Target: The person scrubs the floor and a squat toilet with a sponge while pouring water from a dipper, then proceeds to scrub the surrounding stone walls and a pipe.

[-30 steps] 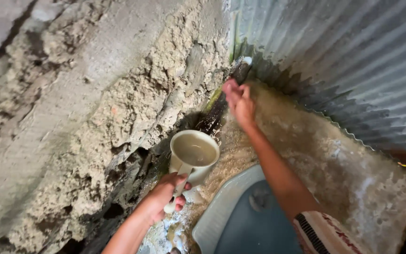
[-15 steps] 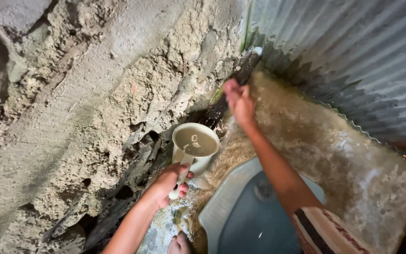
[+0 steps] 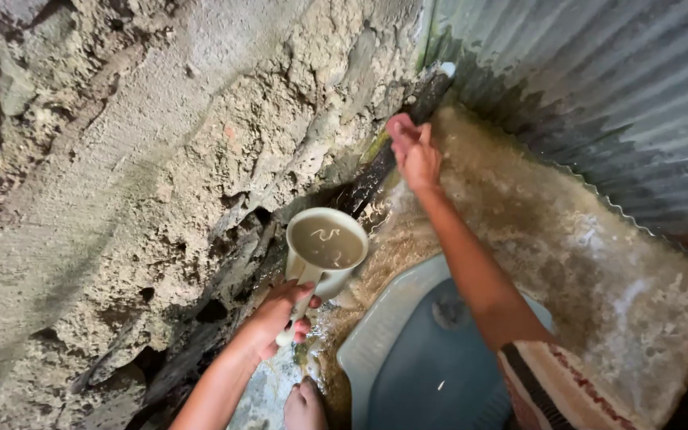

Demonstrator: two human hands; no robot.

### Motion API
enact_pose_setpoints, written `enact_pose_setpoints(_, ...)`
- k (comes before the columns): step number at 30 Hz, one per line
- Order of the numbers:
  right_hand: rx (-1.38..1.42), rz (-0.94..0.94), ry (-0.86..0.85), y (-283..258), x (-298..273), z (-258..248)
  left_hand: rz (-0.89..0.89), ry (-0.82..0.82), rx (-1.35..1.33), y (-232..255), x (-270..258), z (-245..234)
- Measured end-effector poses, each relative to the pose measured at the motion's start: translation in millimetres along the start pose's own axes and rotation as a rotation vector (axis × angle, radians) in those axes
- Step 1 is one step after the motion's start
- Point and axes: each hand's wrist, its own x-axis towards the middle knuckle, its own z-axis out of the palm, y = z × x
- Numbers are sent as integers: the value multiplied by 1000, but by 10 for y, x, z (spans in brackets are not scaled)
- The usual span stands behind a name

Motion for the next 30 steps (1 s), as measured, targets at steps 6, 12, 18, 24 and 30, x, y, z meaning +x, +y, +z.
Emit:
enact_pose_setpoints(6, 338, -52, -139, -527, -623, -348, 48, -10, -51, -233, 57, -192)
enact_pose_setpoints(12, 839, 679, -396, -259, 47, -559, 71, -11, -133, -270, -229, -228)
enact_pose_setpoints(18, 974, 976, -404, -757, -71, -698, 153, 11, -150, -540, -234, -352)
enact_pose_setpoints(24, 603, 526, -592, -869, -396, -826, 174, -18, -130, -640, -143, -424)
enact_pose_setpoints(30, 17, -210, 176, -378, -259, -340, 194, -58, -133, -700, -176, -510)
